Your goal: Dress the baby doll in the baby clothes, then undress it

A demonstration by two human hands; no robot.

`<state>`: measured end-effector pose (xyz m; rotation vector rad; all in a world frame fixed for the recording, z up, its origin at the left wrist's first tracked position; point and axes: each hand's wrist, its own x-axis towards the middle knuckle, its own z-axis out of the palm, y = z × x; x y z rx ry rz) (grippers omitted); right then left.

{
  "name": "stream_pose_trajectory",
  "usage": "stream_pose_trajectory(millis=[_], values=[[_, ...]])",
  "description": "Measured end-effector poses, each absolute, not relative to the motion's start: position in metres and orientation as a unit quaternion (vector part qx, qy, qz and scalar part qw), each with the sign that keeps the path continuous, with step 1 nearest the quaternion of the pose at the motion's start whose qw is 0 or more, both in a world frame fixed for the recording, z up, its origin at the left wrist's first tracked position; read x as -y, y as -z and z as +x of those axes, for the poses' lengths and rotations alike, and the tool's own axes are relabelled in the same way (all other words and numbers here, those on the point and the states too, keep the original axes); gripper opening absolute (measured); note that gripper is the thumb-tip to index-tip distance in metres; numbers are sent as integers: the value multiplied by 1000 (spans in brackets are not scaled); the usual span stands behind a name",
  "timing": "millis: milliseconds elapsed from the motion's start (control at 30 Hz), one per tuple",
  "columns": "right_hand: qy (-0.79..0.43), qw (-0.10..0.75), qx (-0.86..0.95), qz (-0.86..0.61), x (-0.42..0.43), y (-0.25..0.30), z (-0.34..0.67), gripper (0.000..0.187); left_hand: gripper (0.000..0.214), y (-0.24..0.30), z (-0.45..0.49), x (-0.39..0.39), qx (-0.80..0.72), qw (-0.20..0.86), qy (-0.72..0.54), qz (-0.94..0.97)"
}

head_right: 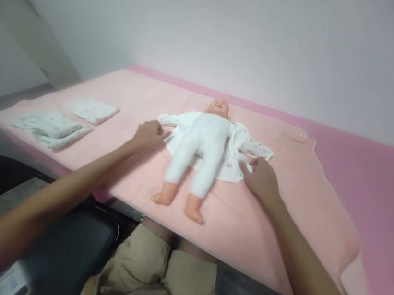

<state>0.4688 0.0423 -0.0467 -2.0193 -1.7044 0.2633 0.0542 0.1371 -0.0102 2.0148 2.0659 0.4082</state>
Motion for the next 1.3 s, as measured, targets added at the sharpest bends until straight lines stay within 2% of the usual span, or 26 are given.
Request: stream_pose_trajectory(millis=[100, 200, 400, 633, 833, 1067, 1200, 1300], values=[[-131, 212, 615, -748, -46, 44, 458, 45, 50, 19, 83, -134, -686, 81, -124, 712], [-158, 205, 606, -752, -45, 45, 458, 44, 41, 27, 99, -136, -703, 98, -124, 693], [-148, 313, 587, -732, -36, 61, 474, 36, 36, 40, 104, -128, -684, 113, -241, 679], [-143, 430, 524, -721, -39, 67, 482, 27, 33, 33, 100, -122, -682, 131, -316, 647], [-104, 432, 488, -752, -34, 66, 489, 17, 32, 26, 95, -115, -692, 150, -373, 599], [-120, 419, 485, -758, -31, 65, 481, 31, 24, 27, 91, -119, -709, 173, -372, 574], [-125, 422, 458, -772, -32, 66, 484, 34, 25, 35, 93, -123, -718, 131, -350, 587], [-131, 412, 467, -771, -34, 69, 486, 43, 29, 42, 95, -124, -710, 100, -338, 609]])
